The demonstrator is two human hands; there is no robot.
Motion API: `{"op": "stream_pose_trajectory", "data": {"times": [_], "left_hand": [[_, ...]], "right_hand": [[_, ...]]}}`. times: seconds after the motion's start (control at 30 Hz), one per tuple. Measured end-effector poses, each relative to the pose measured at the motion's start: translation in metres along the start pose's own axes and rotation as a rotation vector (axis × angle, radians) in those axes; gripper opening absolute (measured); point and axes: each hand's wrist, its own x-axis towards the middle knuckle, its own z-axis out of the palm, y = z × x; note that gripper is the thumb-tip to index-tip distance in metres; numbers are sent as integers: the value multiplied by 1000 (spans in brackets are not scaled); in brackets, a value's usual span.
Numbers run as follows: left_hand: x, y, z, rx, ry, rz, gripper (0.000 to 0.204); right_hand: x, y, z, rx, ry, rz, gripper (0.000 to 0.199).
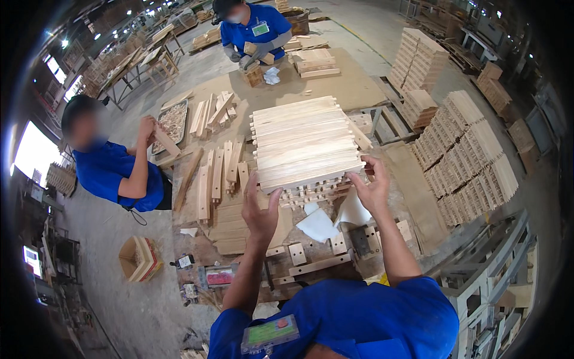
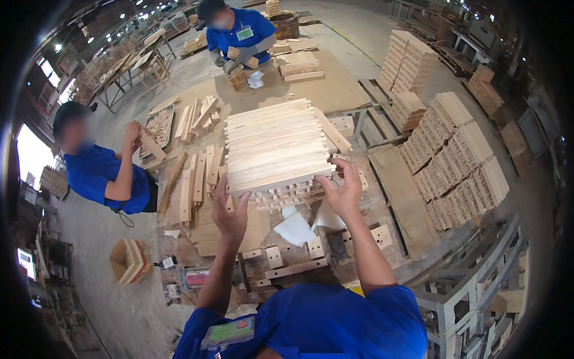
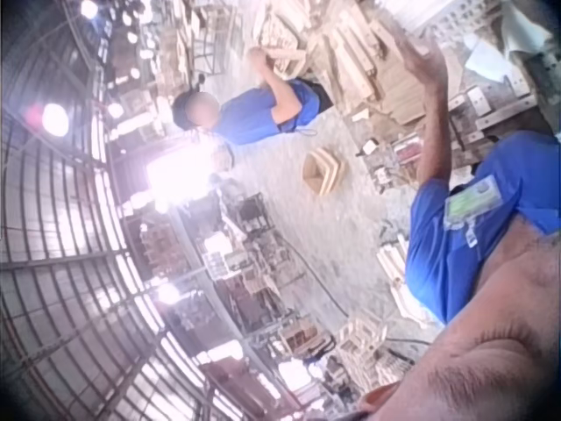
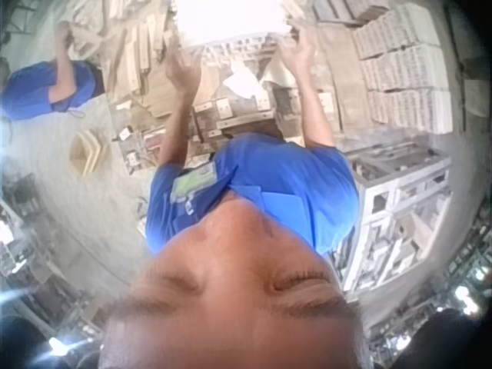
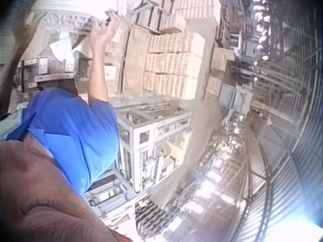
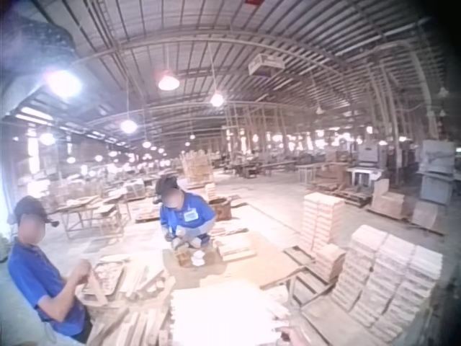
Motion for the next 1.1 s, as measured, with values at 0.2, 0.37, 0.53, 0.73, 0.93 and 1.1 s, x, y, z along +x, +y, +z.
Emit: {"op": "stream_pose_trajectory", "data": {"times": [0.2,0.37,0.53,0.73,0.93,1.1], "left_hand": [[2,3,1,-42,-69,38,80],[0,-1,4,-120,-50,-86,73],[27,-11,15,-504,-17,-495,61],[47,-23,33,-856,-53,-667,74],[53,-17,31,-873,-96,-658,79],[57,-16,29,-855,-107,-634,78]], "right_hand": [[4,5,7,73,-131,31,90],[1,5,18,210,-157,47,102],[2,5,21,186,-149,95,111],[8,-1,24,269,-182,156,119],[8,-3,23,302,-181,184,115],[7,-7,26,322,-170,176,110]]}}
